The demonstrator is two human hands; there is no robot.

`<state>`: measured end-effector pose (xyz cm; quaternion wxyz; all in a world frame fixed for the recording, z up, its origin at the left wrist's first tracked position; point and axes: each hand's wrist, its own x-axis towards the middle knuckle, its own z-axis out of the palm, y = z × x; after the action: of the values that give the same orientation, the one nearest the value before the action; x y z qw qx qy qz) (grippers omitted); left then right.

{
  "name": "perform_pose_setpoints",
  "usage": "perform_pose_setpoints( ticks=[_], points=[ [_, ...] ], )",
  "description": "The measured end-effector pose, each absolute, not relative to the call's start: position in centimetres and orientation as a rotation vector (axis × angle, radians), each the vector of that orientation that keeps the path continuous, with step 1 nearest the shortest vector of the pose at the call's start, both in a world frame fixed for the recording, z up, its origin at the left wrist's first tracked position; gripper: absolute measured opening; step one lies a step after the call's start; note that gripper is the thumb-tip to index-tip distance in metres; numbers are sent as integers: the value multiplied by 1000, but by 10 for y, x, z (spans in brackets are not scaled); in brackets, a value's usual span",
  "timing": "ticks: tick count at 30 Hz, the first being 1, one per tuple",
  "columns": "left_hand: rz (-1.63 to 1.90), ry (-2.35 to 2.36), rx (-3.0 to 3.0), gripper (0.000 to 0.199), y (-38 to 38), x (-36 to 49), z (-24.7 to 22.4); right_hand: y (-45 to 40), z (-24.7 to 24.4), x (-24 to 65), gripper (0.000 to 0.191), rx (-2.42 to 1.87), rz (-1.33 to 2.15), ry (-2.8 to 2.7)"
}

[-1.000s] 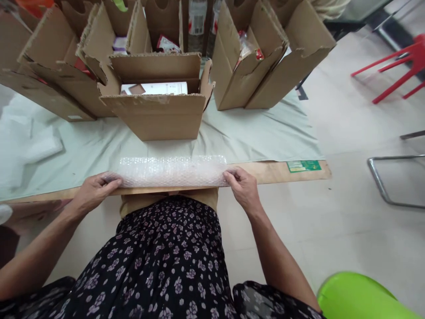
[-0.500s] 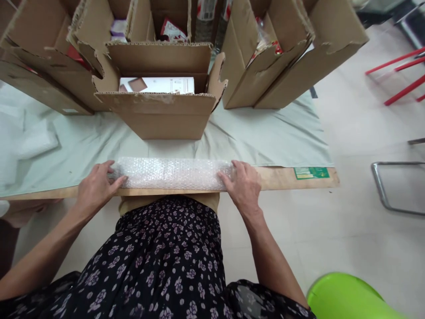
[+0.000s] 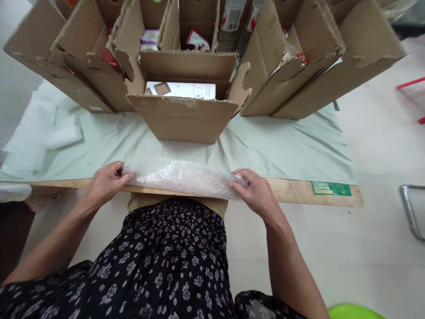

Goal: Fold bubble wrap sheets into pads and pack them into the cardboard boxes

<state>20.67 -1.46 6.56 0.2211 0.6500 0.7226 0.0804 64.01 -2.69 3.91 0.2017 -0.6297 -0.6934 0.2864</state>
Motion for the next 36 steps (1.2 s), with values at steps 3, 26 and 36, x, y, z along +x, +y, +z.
perform_pose_setpoints(
  ticks=[3, 26, 36],
  points=[
    [329, 1975, 1810, 25, -9, 189, 76, -40, 49, 626, 26, -1738, 917, -1889],
    [883, 1456, 2326, 25, 9, 201, 20, -68, 13, 446, 25, -1152, 1674, -1585],
    [1181, 1391, 1461, 70, -44, 200, -5, 18, 25, 401, 63, -834, 1996, -1049]
  ],
)
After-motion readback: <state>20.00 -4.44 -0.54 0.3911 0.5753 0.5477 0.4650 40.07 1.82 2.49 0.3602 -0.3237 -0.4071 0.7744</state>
